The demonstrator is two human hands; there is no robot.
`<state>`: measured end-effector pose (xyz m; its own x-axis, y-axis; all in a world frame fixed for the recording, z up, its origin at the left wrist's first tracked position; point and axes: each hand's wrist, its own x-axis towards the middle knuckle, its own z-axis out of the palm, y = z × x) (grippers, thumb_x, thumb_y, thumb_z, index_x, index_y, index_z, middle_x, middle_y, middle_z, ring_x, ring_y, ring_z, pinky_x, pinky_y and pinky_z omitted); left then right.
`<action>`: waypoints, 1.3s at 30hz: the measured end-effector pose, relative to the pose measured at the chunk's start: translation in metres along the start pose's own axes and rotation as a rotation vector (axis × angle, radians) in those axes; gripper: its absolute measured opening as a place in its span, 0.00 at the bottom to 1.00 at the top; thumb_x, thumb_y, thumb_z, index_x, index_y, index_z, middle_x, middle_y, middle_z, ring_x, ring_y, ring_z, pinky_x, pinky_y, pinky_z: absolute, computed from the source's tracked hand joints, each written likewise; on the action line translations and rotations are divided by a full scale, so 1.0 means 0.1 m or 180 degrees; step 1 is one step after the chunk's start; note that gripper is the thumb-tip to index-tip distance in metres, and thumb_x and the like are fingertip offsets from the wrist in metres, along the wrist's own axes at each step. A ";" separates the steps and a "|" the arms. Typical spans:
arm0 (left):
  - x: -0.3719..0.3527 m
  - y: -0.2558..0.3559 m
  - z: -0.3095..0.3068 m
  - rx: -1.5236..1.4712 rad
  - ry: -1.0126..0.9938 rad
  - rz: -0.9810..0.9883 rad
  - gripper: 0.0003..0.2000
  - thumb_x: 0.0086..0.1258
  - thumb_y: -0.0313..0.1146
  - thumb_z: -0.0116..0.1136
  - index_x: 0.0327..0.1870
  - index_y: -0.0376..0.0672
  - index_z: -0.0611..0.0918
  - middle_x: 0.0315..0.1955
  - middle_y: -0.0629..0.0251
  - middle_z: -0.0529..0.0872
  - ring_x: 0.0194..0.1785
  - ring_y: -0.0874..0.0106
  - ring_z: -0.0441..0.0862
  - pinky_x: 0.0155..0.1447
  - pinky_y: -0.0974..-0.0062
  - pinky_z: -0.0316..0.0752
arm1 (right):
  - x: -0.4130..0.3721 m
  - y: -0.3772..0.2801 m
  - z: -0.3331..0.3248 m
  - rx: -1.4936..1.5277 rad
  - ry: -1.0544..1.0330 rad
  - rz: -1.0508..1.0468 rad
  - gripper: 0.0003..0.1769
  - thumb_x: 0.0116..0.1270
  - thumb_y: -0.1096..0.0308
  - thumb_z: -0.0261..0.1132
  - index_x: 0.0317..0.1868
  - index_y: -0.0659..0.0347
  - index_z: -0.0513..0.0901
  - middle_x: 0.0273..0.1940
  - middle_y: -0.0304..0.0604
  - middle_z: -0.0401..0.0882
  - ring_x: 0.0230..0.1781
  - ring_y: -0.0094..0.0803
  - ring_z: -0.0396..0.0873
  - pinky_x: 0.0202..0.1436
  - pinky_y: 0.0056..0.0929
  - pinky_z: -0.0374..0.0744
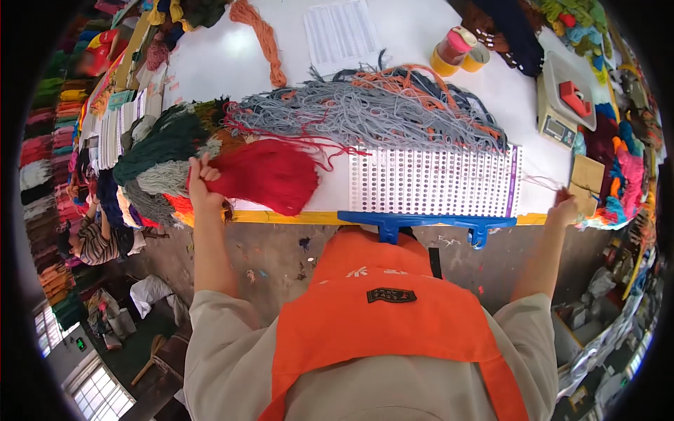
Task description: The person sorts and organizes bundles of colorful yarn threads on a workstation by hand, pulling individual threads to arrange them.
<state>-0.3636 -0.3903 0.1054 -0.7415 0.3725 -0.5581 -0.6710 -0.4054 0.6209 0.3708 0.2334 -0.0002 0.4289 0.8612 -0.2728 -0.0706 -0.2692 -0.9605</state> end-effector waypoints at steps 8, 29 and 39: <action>-0.10 -2.51 1.04 0.1556 -0.0347 -0.1471 0.11 0.71 0.34 0.60 0.48 0.38 0.86 0.38 0.68 0.87 0.34 0.80 0.76 0.33 0.82 0.66 | -2.77 1.04 1.83 -0.3513 -0.3351 -0.2250 0.17 0.76 0.54 0.46 0.52 0.52 0.78 0.34 0.52 0.85 0.35 0.52 0.84 0.39 0.47 0.79; 0.44 -3.39 0.89 0.4152 -0.1418 -0.1044 0.10 0.68 0.37 0.63 0.37 0.37 0.83 0.25 0.65 0.83 0.27 0.75 0.79 0.33 0.72 0.74 | -3.86 1.46 2.48 -0.3074 -0.4357 -0.1539 0.08 0.72 0.63 0.60 0.45 0.53 0.71 0.25 0.47 0.80 0.27 0.49 0.82 0.30 0.45 0.76; -0.03 -2.97 1.23 0.1255 -0.1016 -0.1950 0.10 0.68 0.30 0.56 0.46 0.36 0.82 0.31 0.66 0.84 0.23 0.78 0.71 0.31 0.81 0.66 | -3.69 1.42 2.49 -0.3028 -0.4428 -0.0561 0.11 0.68 0.60 0.65 0.45 0.54 0.78 0.31 0.43 0.85 0.33 0.44 0.83 0.36 0.41 0.78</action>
<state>-0.1613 -0.1686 -0.0093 -0.1637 0.6790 -0.7157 -0.8634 0.2523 0.4369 -0.0216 -0.0154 -0.0492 -0.7231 0.4666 -0.5092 0.6369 0.1653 -0.7530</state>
